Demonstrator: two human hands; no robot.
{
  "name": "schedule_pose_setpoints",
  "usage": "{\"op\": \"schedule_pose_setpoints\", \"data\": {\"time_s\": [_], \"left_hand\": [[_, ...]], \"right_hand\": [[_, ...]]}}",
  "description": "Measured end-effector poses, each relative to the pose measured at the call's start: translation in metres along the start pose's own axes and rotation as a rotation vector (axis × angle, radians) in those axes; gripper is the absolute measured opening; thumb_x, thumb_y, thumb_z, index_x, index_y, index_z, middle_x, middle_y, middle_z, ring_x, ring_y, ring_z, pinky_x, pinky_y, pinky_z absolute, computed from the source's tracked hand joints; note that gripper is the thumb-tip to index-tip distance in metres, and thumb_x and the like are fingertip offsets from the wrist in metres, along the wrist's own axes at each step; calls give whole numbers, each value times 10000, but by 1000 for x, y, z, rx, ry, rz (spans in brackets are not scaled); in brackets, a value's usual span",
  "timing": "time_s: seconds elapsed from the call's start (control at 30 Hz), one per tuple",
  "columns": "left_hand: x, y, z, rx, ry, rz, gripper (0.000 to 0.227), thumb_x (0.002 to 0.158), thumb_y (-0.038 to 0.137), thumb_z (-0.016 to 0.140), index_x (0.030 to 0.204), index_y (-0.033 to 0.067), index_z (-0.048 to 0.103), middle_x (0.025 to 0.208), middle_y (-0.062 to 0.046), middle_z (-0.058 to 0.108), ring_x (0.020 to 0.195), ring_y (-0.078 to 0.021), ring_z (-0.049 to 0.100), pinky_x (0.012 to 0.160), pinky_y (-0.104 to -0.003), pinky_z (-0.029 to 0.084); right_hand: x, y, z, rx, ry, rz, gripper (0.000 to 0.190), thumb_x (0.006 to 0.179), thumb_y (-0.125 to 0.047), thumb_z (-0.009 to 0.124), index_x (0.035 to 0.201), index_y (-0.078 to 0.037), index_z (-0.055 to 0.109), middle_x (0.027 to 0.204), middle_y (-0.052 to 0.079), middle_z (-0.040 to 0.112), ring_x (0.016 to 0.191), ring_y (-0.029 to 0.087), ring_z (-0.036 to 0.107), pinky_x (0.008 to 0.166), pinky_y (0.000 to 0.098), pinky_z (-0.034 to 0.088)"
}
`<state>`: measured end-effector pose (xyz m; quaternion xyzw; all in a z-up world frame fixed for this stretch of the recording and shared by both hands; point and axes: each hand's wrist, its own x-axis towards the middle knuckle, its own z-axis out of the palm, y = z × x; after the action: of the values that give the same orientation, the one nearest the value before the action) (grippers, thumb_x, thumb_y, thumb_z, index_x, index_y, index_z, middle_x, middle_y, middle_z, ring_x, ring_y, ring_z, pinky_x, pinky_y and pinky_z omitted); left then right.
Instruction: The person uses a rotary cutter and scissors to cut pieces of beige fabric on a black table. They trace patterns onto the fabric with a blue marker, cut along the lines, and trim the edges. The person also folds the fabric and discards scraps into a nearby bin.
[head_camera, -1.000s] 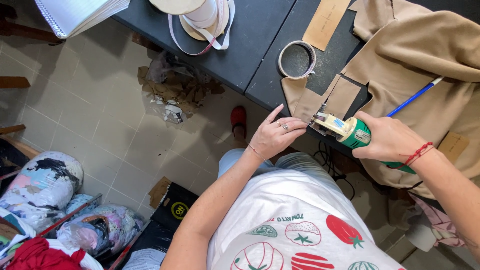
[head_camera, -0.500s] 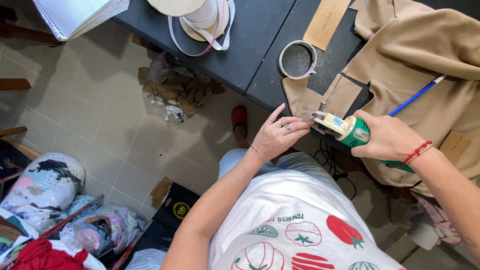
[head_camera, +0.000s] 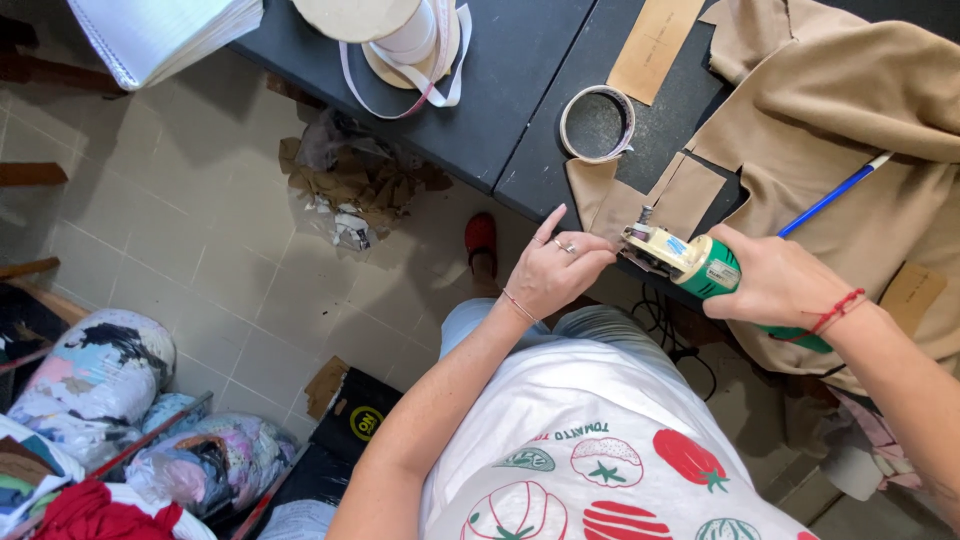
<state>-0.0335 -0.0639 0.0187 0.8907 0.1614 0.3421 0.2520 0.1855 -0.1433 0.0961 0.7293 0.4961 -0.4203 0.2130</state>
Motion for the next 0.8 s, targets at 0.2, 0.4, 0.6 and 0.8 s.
{"op": "schedule_pose_setpoints", "data": {"time_s": [0.2, 0.4, 0.6, 0.8], "left_hand": [[5, -9, 0, 135, -56, -97, 82, 800, 185, 627, 858, 154, 580, 920, 51, 565, 728, -160, 522, 959, -424, 313], [23, 8, 8, 137, -46, -53, 246, 749, 413, 641, 771, 179, 568, 849, 45, 536, 737, -145, 520, 867, -358, 282], [28, 9, 28, 274, -238, -156, 390, 596, 400, 750, 840, 198, 522, 931, 15, 548, 811, -186, 502, 853, -352, 290], [25, -5, 24, 345, -174, -316, 165, 743, 324, 633, 761, 201, 525, 822, 43, 536, 733, -182, 505, 774, -336, 312]], "right_hand": [[-40, 31, 43, 316, 175, 73, 600, 470, -250, 686, 1040, -239, 499, 784, 43, 650, 706, 224, 604, 681, 306, 449], [-68, 52, 96, 721, 719, 115, 625, 513, -165, 753, 1074, -48, 502, 874, 72, 555, 776, 176, 484, 730, 280, 380], [-87, 79, 124, 562, 1003, 413, 578, 618, -248, 764, 1093, -8, 540, 959, 142, 593, 840, 298, 558, 709, 383, 414], [-91, 146, 167, 451, 1093, 724, 671, 708, -331, 809, 1214, 17, 540, 1002, 234, 616, 830, 404, 579, 635, 463, 432]]}}
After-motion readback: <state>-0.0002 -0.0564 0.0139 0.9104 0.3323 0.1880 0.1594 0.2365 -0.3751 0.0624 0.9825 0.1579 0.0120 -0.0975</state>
